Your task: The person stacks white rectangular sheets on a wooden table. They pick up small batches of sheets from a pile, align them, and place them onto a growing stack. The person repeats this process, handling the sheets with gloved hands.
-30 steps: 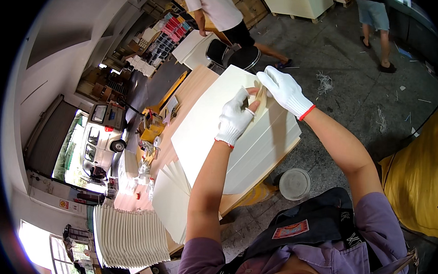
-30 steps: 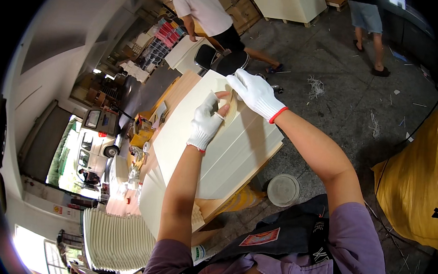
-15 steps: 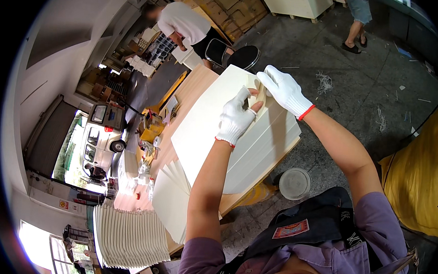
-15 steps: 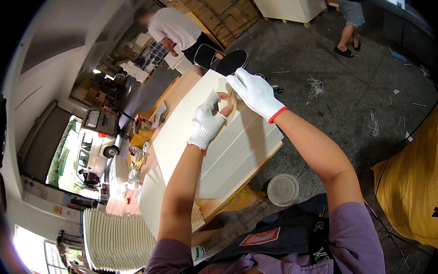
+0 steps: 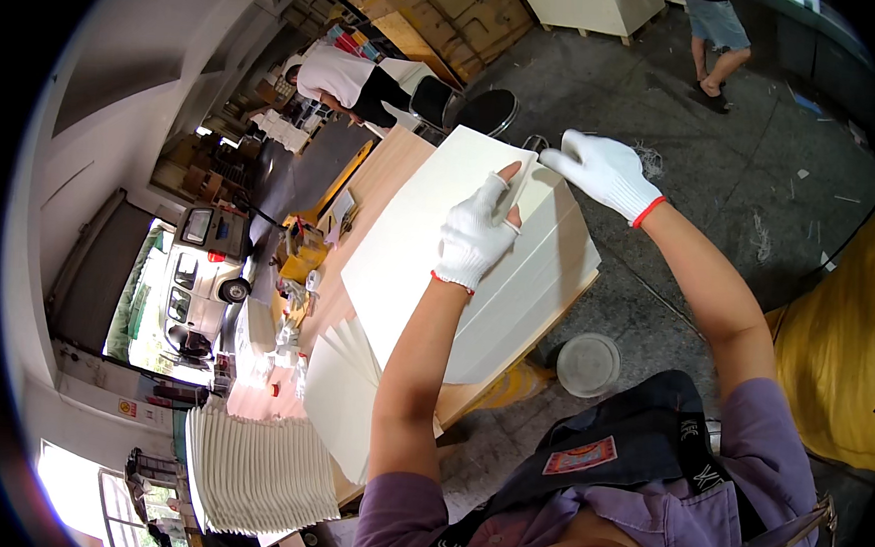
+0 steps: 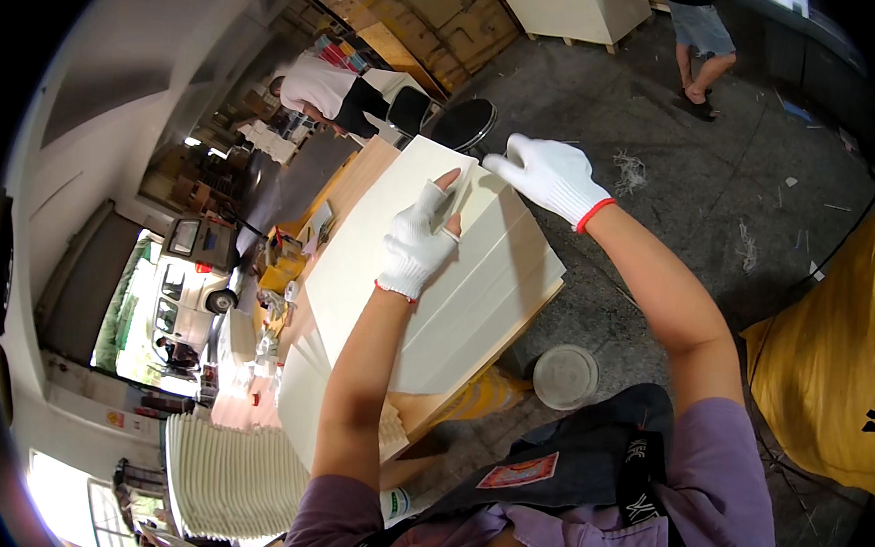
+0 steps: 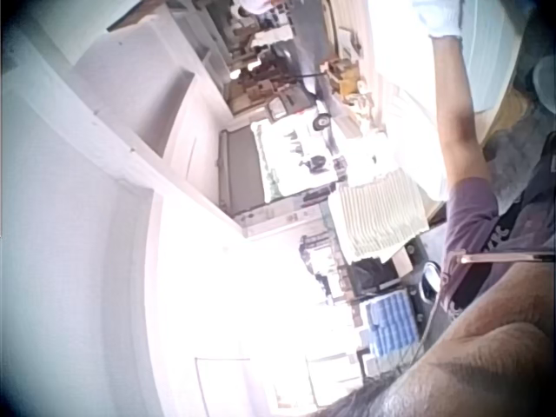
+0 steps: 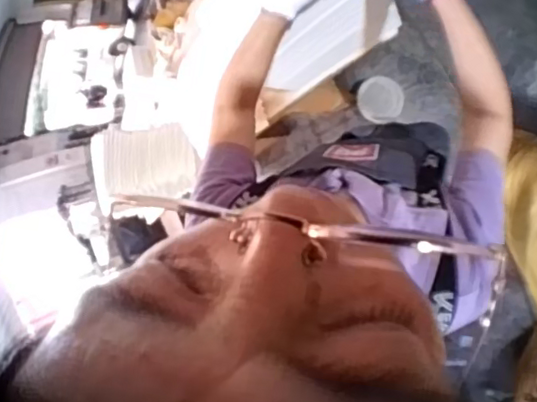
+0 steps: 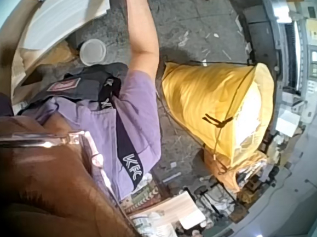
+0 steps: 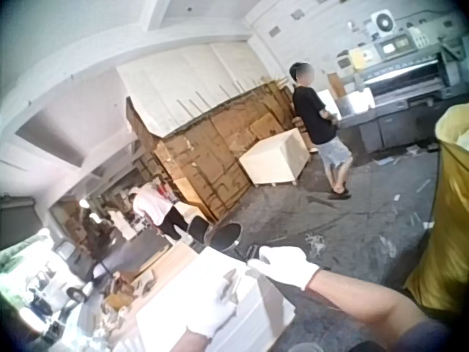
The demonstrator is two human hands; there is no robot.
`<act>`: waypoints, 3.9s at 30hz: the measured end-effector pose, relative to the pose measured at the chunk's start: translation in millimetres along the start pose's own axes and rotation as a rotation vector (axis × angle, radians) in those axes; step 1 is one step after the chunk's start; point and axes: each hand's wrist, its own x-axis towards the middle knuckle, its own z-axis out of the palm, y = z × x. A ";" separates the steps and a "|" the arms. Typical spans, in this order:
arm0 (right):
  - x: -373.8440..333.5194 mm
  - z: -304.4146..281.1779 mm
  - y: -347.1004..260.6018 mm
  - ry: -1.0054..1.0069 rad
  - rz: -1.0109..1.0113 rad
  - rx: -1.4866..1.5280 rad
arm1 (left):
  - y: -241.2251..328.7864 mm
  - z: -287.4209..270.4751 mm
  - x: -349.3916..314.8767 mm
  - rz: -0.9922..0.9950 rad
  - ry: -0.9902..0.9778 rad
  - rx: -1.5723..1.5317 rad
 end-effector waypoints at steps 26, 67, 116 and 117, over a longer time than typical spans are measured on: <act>1.5 25.7 -19.8 0.033 -0.121 0.422 | -27.3 10.7 19.2 -0.079 -0.099 -0.280; 2.6 42.3 -8.2 0.146 -0.134 0.337 | -23.8 14.3 19.4 -0.003 -0.029 -0.165; 11.4 4.1 -3.8 0.195 -0.613 -0.198 | -8.3 13.4 35.5 -0.017 0.016 0.282; 12.9 6.0 -6.0 0.105 -0.517 -0.082 | -3.6 12.1 35.8 -0.026 0.011 0.272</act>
